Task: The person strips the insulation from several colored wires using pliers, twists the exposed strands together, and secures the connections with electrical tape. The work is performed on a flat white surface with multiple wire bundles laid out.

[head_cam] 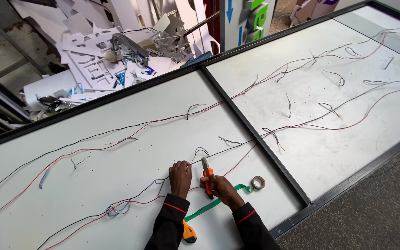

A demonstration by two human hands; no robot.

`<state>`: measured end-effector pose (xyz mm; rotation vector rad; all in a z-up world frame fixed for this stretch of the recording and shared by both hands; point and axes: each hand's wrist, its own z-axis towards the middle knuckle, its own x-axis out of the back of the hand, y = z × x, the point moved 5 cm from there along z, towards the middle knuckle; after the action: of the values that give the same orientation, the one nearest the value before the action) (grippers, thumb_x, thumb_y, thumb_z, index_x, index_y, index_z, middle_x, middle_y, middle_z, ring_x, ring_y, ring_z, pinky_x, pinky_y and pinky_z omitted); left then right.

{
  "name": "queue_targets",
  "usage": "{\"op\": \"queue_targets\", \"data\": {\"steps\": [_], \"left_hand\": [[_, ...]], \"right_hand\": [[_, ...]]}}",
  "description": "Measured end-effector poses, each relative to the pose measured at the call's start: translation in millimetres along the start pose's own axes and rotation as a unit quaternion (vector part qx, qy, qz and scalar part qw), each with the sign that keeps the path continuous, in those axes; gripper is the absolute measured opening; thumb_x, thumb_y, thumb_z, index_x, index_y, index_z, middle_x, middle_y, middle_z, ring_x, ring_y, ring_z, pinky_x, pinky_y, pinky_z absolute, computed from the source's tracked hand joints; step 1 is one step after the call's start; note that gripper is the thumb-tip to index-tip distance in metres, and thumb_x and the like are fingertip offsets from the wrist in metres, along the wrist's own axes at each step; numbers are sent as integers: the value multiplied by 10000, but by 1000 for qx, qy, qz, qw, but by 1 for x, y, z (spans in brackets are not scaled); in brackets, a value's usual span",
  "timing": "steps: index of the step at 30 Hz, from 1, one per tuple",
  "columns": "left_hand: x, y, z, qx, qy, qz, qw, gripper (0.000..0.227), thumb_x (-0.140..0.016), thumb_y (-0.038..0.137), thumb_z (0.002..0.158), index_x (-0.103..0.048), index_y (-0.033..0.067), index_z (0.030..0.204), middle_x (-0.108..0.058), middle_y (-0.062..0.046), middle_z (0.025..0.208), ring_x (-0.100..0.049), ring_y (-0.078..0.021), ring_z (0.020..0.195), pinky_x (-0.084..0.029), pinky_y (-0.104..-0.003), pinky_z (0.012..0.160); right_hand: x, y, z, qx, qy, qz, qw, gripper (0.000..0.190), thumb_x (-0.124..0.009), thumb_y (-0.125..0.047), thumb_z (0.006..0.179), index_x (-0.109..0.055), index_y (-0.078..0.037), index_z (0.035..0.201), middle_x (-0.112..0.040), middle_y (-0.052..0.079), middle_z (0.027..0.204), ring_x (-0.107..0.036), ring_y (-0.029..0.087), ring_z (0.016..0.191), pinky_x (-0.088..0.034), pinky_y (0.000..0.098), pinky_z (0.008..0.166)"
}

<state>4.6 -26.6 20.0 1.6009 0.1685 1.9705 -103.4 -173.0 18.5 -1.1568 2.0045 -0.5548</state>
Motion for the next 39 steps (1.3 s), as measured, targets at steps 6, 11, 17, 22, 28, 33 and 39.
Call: {"op": "queue_targets", "data": {"steps": [6, 11, 17, 22, 28, 33, 39], "left_hand": [[8, 3, -6, 5, 43, 2, 999, 61, -814, 190, 1025, -777, 216, 1066, -744, -8, 996, -687, -269, 988, -491, -464, 900], [13, 8, -8, -3, 68, -14, 998, 22, -800, 218, 1049, -780, 211, 1046, -744, 3, 968, -678, -253, 949, -478, -448, 908], [17, 9, -15, -20, 69, -6, 997, 29, -781, 232, 1063, -799, 210, 1069, -742, -7, 962, -670, -261, 941, -466, -454, 936], [17, 6, -12, -14, 58, -3, 998, 22, -783, 201, 1049, -790, 221, 1049, -745, 8, 972, -661, -254, 947, -446, -451, 992], [4, 4, -13, -6, 35, -6, 999, 60, -781, 172, 1045, -763, 222, 1019, -709, 2, 943, -654, -255, 951, -434, -452, 922], [-1, 13, -11, -13, 23, 8, 1000, 65, -789, 171, 1034, -743, 217, 1034, -696, -21, 987, -650, -269, 972, -447, -467, 932], [5, 20, -10, -18, 31, -18, 999, 84, -732, 148, 1051, -733, 223, 1090, -674, -33, 992, -653, -284, 988, -453, -477, 957]], "right_hand": [[2, -8, -4, 4, 15, -55, 998, 462, -594, -340, 1152, -899, -12, 1262, -751, 173, 1194, -700, 259, 1076, -541, 313, 797], [7, -3, -4, -4, -15, -63, 998, 475, -473, -220, 1156, -868, 32, 1239, -789, 207, 1220, -749, 302, 1105, -561, 335, 836], [5, -5, -4, 0, -32, -87, 996, 422, -480, -80, 1003, -786, 13, 1278, -763, 168, 1216, -662, 243, 970, -487, 313, 784], [9, 1, -25, 81, 84, -214, 970, 173, -612, -209, 962, -670, -81, 1062, -743, 81, 1002, -610, 190, 862, -449, 338, 708], [15, 19, -35, 181, 109, 130, 969, 271, -855, -123, 942, -647, -34, 1091, -674, 151, 954, -724, 311, 716, -606, 427, 581], [8, 17, -31, 127, 35, 40, 991, 435, -562, -570, 997, -575, -179, 1187, -669, 86, 1001, -639, 259, 758, -508, 394, 614], [-2, 7, -18, 25, 77, -168, 982, 284, -573, -85, 938, -722, 5, 1162, -749, 183, 823, -735, 294, 647, -678, 391, 634]]}}
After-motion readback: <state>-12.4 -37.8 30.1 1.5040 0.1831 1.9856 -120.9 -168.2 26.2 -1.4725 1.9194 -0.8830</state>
